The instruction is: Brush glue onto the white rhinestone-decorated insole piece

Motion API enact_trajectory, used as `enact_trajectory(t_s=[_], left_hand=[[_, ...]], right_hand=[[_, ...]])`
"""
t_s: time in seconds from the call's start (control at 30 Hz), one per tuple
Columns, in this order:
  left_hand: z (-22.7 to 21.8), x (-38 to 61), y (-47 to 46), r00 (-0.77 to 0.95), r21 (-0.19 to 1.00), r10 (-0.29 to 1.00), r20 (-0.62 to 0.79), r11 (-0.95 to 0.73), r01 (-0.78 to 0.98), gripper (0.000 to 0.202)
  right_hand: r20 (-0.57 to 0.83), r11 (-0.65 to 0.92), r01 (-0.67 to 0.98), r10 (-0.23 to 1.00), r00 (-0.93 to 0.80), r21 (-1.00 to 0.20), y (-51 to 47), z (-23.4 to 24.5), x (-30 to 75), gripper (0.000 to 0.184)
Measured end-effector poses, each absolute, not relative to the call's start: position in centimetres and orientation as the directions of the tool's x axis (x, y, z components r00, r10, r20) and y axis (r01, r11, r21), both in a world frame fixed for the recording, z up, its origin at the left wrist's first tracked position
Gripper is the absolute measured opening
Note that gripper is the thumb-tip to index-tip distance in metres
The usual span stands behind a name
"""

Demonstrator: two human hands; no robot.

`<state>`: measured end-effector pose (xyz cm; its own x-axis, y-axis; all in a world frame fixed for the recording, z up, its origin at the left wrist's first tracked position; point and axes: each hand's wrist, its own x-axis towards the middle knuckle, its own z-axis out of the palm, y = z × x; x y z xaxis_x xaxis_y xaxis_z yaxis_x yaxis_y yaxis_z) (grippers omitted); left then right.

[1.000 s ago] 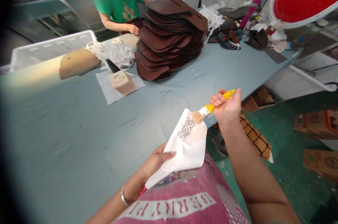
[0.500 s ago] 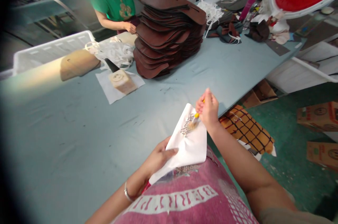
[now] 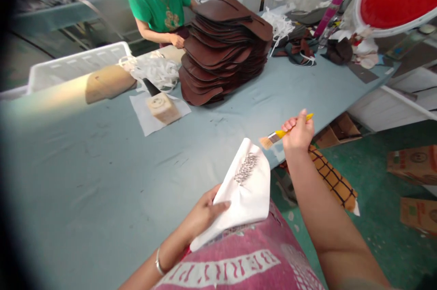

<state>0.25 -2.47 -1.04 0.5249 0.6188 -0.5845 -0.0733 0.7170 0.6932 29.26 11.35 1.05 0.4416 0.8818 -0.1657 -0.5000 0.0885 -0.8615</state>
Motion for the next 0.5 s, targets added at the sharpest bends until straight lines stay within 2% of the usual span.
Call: enact_trajectory(t_s=[0.1, 0.3, 0.37, 0.5], left_hand=[[-1.4, 0.5, -2.1, 0.501, 0.632, 0.608, -0.616, 0.761, -0.146, 0.057], [-2.2, 0.9, -1.8, 0.542, 0.522, 0.546, -0.639, 0.825, -0.216, 0.057], [-2.4, 0.9, -1.8, 0.542, 0.507, 0.533, -0.650, 0.835, -0.214, 0.058], [-2.4, 0.6, -2.1, 0.536, 0.517, 0.526, -0.660, 0.836, -0.185, 0.063]], right_hand=[[-0.150, 0.212, -0.516, 0.806, 0.572, -0.830, 11.5, 0.7, 30.2, 0.044], [-0.218, 0.154, -0.558, 0.811, 0.543, -0.815, 10.1, 0.3, 28.1, 0.042], [-0.228, 0.107, -0.585, 0.853, 0.469, -0.804, 9.0, 0.8, 26.0, 0.047], [-0.195, -0.109, -0.570, 0.977, 0.092, -0.814, 7.5, 1.0, 22.2, 0.053]])
